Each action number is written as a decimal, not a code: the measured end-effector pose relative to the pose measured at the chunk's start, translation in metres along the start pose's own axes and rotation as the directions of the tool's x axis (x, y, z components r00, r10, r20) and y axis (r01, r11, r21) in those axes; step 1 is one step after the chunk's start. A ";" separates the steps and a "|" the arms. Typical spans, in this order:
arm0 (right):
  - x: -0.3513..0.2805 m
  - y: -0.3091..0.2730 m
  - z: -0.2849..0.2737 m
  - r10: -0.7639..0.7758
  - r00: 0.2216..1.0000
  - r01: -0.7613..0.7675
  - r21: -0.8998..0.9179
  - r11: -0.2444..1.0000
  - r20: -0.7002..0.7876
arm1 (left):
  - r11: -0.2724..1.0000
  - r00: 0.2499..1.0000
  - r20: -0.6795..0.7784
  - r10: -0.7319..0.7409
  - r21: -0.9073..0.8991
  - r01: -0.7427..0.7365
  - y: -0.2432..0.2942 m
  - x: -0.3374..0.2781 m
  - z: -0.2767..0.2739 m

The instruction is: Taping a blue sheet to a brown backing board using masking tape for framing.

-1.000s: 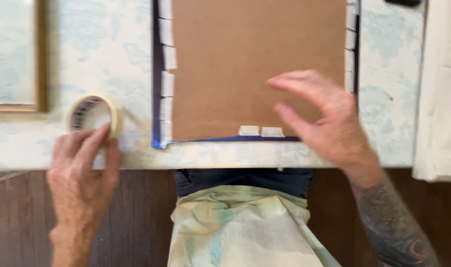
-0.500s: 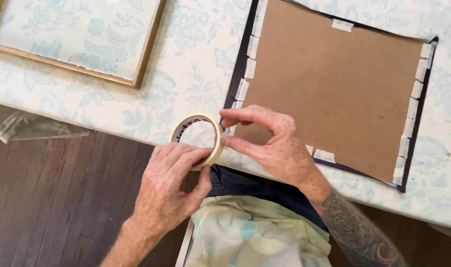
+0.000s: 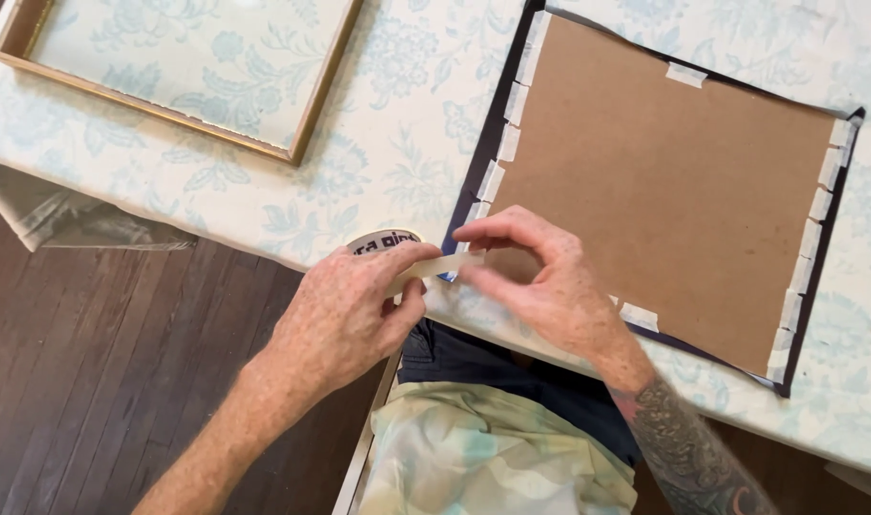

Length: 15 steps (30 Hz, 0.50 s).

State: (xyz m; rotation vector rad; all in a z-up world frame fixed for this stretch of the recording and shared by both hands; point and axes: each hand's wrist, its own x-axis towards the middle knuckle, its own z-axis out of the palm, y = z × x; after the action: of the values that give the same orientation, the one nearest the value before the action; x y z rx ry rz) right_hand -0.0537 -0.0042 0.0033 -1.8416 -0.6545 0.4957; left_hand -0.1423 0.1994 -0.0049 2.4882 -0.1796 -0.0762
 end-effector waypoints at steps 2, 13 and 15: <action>0.000 -0.005 0.007 0.012 0.999 -0.014 -0.036 0.999 -0.050 | 1.000 1.000 -0.007 0.007 0.004 -0.007 0.002 0.004 0.002; 0.002 0.003 0.020 -0.135 0.977 0.130 -0.041 0.991 -0.165 | 0.999 0.995 -0.097 0.025 -0.028 -0.028 0.002 0.007 0.001; 0.000 0.006 0.018 -0.098 0.987 0.097 -0.018 0.995 -0.125 | 0.996 0.997 -0.080 0.014 -0.082 -0.020 0.005 0.009 -0.004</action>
State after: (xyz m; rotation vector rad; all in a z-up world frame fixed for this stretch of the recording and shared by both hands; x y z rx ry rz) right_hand -0.0637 0.0067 -0.0086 -1.8254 -0.6595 0.3095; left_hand -0.1331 0.1966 0.0010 2.4024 -0.1609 0.0216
